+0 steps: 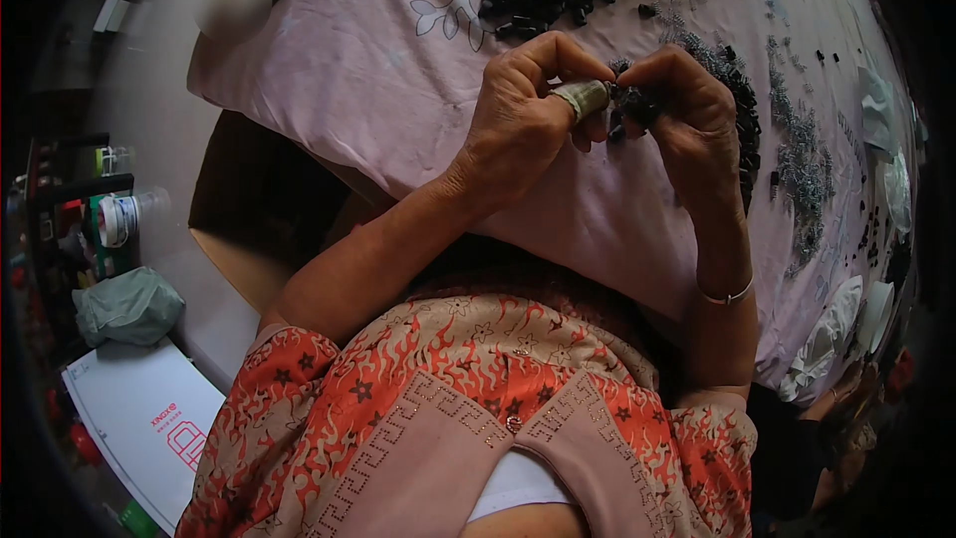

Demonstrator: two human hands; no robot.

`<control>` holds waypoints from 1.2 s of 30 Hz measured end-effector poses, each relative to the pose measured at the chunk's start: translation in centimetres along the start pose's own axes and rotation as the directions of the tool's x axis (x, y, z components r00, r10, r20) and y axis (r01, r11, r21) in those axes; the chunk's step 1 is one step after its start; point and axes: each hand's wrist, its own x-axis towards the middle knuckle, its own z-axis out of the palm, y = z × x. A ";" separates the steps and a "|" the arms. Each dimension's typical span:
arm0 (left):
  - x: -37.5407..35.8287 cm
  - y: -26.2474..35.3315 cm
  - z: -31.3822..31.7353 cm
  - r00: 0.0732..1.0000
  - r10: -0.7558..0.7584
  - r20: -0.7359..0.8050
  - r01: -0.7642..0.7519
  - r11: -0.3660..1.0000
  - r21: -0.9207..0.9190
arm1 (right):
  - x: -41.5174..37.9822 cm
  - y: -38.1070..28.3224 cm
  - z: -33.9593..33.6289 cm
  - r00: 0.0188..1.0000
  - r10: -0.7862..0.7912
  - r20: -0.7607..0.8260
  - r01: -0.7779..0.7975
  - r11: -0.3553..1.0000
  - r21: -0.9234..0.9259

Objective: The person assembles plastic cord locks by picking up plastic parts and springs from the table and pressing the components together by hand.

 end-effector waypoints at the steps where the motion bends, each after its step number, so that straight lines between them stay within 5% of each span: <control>1: -0.1 0.0 0.0 1.000 0.014 -0.002 -0.014 0.997 0.072 | 0.0 0.1 0.1 1.000 -0.018 -0.008 0.018 0.999 -0.049; 17: -0.4 -0.3 1.1 0.990 0.133 -0.047 -0.121 0.972 0.203 | -0.2 0.0 0.5 0.999 0.020 -0.041 -0.023 0.997 -0.074; 23: 0.4 0.0 0.3 1.000 0.019 0.009 -0.020 0.987 0.159 | 0.1 0.0 -0.9 0.988 0.156 0.016 -0.157 0.985 0.071; 29: 0.1 0.0 -0.1 0.995 -0.059 0.085 0.044 0.984 0.170 | 0.1 0.2 -1.0 0.987 0.120 0.110 -0.114 0.992 -0.060; 32: 0.0 -0.6 0.1 0.995 0.032 0.098 -0.056 0.964 0.260 | 0.1 0.2 -0.7 0.993 0.100 0.059 -0.092 0.988 -0.121; 35: 0.2 -0.7 0.1 0.994 0.071 0.084 -0.096 0.929 0.357 | 0.0 0.8 -0.4 0.995 -0.080 0.054 0.094 0.933 -0.348; 36: 0.2 -0.6 0.0 0.998 0.035 0.053 -0.046 0.972 0.230 | 0.0 0.7 0.1 0.993 -0.116 0.020 0.116 0.927 -0.357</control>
